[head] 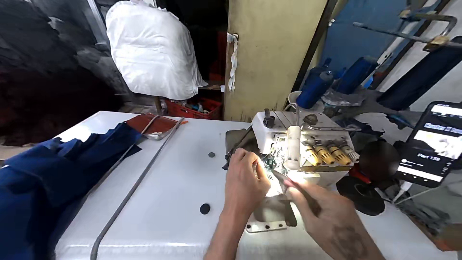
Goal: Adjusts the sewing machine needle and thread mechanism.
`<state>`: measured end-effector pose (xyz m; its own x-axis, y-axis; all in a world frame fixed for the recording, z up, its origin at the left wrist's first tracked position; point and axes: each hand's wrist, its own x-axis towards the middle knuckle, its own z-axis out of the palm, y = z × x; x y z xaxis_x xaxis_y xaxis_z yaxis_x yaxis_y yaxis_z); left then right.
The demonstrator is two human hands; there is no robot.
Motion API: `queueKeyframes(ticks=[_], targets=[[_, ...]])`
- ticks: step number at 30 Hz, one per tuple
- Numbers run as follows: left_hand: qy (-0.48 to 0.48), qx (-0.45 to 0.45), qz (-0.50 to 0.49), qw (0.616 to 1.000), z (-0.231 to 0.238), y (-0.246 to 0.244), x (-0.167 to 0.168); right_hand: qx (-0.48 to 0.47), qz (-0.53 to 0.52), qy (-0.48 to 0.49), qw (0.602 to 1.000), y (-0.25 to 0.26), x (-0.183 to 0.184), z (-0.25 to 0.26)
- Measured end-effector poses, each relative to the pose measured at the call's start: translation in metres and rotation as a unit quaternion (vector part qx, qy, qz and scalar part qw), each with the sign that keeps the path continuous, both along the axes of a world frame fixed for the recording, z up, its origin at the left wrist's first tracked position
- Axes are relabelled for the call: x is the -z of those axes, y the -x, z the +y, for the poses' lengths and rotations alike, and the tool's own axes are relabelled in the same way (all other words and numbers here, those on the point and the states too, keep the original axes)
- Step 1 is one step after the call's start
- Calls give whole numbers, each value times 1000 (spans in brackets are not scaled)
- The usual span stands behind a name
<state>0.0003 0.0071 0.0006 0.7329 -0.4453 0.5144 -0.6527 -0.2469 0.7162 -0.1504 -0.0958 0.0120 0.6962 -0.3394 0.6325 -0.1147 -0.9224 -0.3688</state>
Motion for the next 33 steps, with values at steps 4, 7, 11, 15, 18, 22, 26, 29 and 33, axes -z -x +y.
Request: queueKeyframes(ticks=[4, 7, 11, 15, 18, 22, 26, 29, 33], targets=[[-8, -6, -18, 1000, -2, 2, 1, -54, 134, -182, 973, 62, 5, -21], [-60, 51, -101, 992, 5, 6, 6, -19, 168, -140, 976, 82, 40, -53], [-104, 27, -140, 984, 31, 19, 9, -3, 163, -76, 984, 80, 70, -74], [-154, -42, -135, 978, 43, 36, -26, -15, 132, -94, 987, 73, 95, -76], [-79, -29, -192, 978, 21, 48, -51, -22, 113, -102, 988, 72, 100, -80], [-35, 10, -296, 954, 12, 25, -56, -31, 100, -117, 988, 75, 101, -81], [-16, -68, -157, 985, 33, 17, -54, -40, 52, -159, 985, 79, 108, -81], [-53, -52, -20, 997, 13, 20, -29, -38, 31, -186, 981, 78, 109, -82], [-57, -54, -49, 996, -12, 11, -7, -23, 40, -174, 984, 77, 109, -79]])
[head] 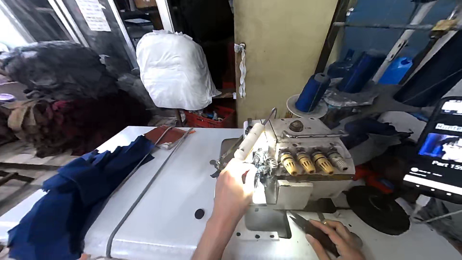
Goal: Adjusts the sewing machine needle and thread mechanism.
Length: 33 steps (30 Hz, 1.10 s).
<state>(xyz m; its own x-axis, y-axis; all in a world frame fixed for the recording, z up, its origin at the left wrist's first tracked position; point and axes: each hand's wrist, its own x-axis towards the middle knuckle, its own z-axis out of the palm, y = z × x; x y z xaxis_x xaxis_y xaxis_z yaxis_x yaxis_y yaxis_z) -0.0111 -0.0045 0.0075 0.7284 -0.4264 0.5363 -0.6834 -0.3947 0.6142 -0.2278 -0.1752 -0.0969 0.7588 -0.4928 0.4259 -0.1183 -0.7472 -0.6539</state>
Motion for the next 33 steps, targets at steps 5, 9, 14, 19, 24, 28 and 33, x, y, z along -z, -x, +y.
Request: queueKeyframes(ticks=[5, 9, 14, 19, 24, 28, 33], targets=[[38, 1, 79, 996, -5, -1, -3, 3, -23, -6, 1000, 0, 3, 1], [74, -10, 69, 995, -4, -3, 5, -46, -75, -88, 992, -4, -20, 8], [79, 5, 77, 994, 0, -4, 8, -40, -100, -49, 993, -56, -89, 47], [90, 12, 72, 993, 0, -5, 9, 20, -131, -76, 988, -102, -95, 57], [88, 13, 56, 995, -1, -4, 11, 47, -127, -57, 989, -101, -94, 63], [86, 21, 48, 995, -1, -3, 12, 32, -132, -88, 987, -106, -89, 62], [97, 8, 57, 994, -1, -3, 11, 2, -145, -133, 981, -109, -91, 62]])
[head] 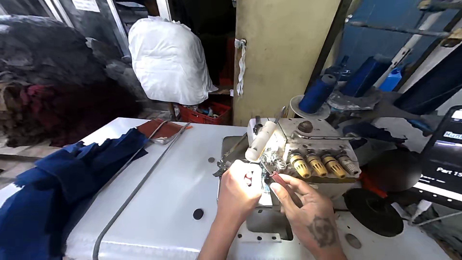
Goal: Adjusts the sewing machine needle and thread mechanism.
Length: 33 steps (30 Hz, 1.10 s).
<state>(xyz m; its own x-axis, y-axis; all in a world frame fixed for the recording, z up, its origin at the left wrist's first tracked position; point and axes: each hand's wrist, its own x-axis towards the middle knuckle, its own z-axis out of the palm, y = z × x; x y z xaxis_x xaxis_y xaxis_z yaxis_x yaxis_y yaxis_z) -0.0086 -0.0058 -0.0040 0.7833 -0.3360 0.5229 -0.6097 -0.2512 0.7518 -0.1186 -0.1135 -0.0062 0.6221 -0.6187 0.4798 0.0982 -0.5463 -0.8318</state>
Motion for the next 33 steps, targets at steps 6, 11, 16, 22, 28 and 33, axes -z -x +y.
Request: queueKeyframes(ticks=[6, 11, 16, 22, 28, 33], targets=[[24, -9, -11, 1000, -6, 3, 1, -97, 9, -45, 994, 1, 0, -18], [22, -56, -11, 998, -13, 7, -1, -125, 37, -79, 988, 4, -7, -25], [19, -80, 9, 997, -16, 11, -4, -159, 41, -158, 974, 1, -14, -24], [-32, -77, 41, 996, -17, 14, -10, -190, 56, -233, 952, 1, -23, -24], [-11, -56, 60, 997, -13, 11, -8, -169, 86, -164, 968, 4, -20, -39], [12, -48, 27, 998, -14, 9, -5, -102, 96, -39, 989, 15, -22, -35]])
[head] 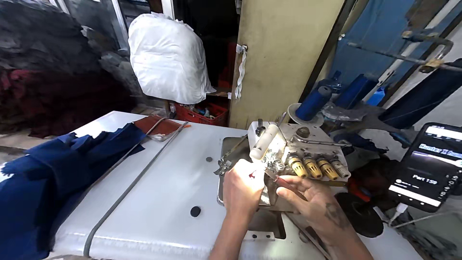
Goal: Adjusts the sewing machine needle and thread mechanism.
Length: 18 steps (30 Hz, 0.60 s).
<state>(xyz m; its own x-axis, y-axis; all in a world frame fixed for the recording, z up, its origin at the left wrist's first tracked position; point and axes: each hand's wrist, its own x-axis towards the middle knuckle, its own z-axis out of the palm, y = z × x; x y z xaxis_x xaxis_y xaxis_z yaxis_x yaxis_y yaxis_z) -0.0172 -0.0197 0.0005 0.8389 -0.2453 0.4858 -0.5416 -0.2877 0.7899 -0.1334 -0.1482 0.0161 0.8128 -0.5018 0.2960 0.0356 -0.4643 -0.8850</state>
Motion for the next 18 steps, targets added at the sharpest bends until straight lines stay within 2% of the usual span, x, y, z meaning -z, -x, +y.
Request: queueKeyframes(ticks=[6, 10, 18], targets=[[-34, -20, -31, 999, 0, 2, 2, 83, -40, 90, 992, 5, 3, 24], [-37, -8, -24, 999, 2, 2, 1, 101, -36, 66, 992, -1, 7, 30], [-49, -5, -32, 998, 3, 3, 3, 124, -47, 82, 988, -5, 8, 36]])
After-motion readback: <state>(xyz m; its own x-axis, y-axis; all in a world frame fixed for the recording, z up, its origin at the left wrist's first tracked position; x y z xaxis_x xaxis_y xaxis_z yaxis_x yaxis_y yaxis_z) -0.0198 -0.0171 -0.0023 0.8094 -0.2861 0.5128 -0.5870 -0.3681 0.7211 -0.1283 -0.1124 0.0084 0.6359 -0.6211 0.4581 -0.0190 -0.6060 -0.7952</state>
